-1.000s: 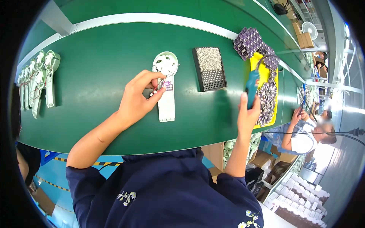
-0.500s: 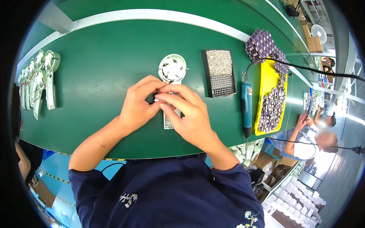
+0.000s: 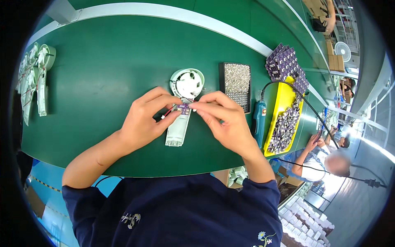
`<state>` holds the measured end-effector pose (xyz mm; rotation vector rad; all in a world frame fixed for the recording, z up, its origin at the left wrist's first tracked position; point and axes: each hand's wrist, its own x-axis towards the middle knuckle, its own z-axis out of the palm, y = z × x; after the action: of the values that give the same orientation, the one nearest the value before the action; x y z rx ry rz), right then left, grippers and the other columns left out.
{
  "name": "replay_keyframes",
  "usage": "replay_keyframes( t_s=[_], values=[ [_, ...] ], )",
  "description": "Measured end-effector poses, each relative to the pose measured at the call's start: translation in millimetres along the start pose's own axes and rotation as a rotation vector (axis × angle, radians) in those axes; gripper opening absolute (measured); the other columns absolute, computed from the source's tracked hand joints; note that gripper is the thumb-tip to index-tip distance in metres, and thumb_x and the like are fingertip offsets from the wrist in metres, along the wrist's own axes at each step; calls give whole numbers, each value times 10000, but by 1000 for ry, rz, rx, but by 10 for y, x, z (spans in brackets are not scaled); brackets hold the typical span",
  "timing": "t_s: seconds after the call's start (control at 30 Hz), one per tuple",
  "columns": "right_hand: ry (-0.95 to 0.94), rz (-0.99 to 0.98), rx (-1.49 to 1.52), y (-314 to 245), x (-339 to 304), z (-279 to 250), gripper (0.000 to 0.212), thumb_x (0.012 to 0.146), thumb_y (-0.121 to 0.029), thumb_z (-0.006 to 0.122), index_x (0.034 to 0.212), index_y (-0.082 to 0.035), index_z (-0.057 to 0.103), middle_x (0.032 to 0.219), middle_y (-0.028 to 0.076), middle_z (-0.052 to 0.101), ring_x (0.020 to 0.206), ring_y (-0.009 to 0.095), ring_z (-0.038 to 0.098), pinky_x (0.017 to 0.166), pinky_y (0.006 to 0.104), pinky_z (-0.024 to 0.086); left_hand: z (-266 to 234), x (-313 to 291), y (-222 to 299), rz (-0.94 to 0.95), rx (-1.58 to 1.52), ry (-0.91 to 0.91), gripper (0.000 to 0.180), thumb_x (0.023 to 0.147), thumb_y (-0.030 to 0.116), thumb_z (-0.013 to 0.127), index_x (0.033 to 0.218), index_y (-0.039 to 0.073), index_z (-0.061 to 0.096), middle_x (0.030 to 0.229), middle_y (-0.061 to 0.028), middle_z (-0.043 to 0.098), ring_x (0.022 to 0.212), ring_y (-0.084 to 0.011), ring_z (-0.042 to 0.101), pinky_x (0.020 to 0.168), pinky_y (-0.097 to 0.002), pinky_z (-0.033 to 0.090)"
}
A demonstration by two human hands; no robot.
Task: Assembling the internal circuit boards and housing of small handheld electric fans at a factory workstation.
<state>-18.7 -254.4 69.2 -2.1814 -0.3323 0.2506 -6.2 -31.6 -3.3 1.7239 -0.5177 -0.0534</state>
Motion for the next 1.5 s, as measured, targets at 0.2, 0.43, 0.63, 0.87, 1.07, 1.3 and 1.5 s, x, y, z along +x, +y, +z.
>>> replay_keyframes(
  t_s=[0.2, 0.43, 0.63, 0.87, 1.07, 1.3, 1.5],
  values=[
    [-66, -116, -178, 15, 76, -74, 215, 813, 60, 774, 997, -51, 779, 1153, 61, 569, 758, 108, 551, 621, 248, 449, 4, 19, 18, -30, 0, 0, 212, 841, 27, 776, 1039, 52, 705, 890, -74, 610, 713, -202, 637, 604, -335, 527],
    [-131, -116, -445, -161, 224, -85, 151, 760, -24, 802, 891, -69, 743, 1033, 41, 555, 704, 130, 594, 570, 278, 462, -4, 28, 17, -19, -6, 14, 210, 827, 23, 791, 1022, 45, 715, 851, -66, 601, 710, -183, 618, 553, -318, 503],
    [-243, -186, -757, -387, 282, -55, 143, 764, -78, 798, 888, -90, 729, 980, 26, 547, 644, 182, 625, 531, 334, 495, -15, 16, 16, -35, -13, -20, 194, 859, 34, 747, 1039, 48, 678, 936, -83, 603, 720, -250, 662, 624, -376, 544],
    [-348, -258, -1009, -536, 352, 41, 139, 777, -89, 782, 822, -58, 654, 973, 49, 530, 675, 217, 635, 534, 357, 511, -2, -5, -23, -40, -39, -18, 183, 855, 46, 737, 1024, 45, 667, 961, -86, 606, 742, -270, 658, 657, -387, 551],
    [-473, -382, -1181, -679, 427, 137, 97, 761, -13, 675, 819, 2, 598, 963, 84, 517, 779, 226, 628, 570, 359, 527, 39, -19, -79, -10, -49, 30, 234, 827, 32, 763, 1047, 42, 681, 931, -88, 603, 744, -258, 643, 645, -369, 549],
    [-616, -377, -1243, -798, 496, 141, 107, 789, 1, 653, 878, 27, 598, 981, 115, 537, 764, 277, 633, 596, 376, 528, 90, -36, -88, -12, -40, 3, 192, 864, 71, 719, 1026, 13, 637, 1000, -121, 613, 821, -339, 658, 700, -436, 558],
    [-581, -434, -1343, -734, 482, 200, 184, 689, 16, 662, 859, 64, 611, 991, 134, 526, 770, 246, 630, 586, 349, 530, 71, -34, -73, -73, -51, 8, 345, 871, 82, 722, 1119, 14, 493, 992, -146, 658, 863, -383, 685, 678, -466, 564]
  ],
)
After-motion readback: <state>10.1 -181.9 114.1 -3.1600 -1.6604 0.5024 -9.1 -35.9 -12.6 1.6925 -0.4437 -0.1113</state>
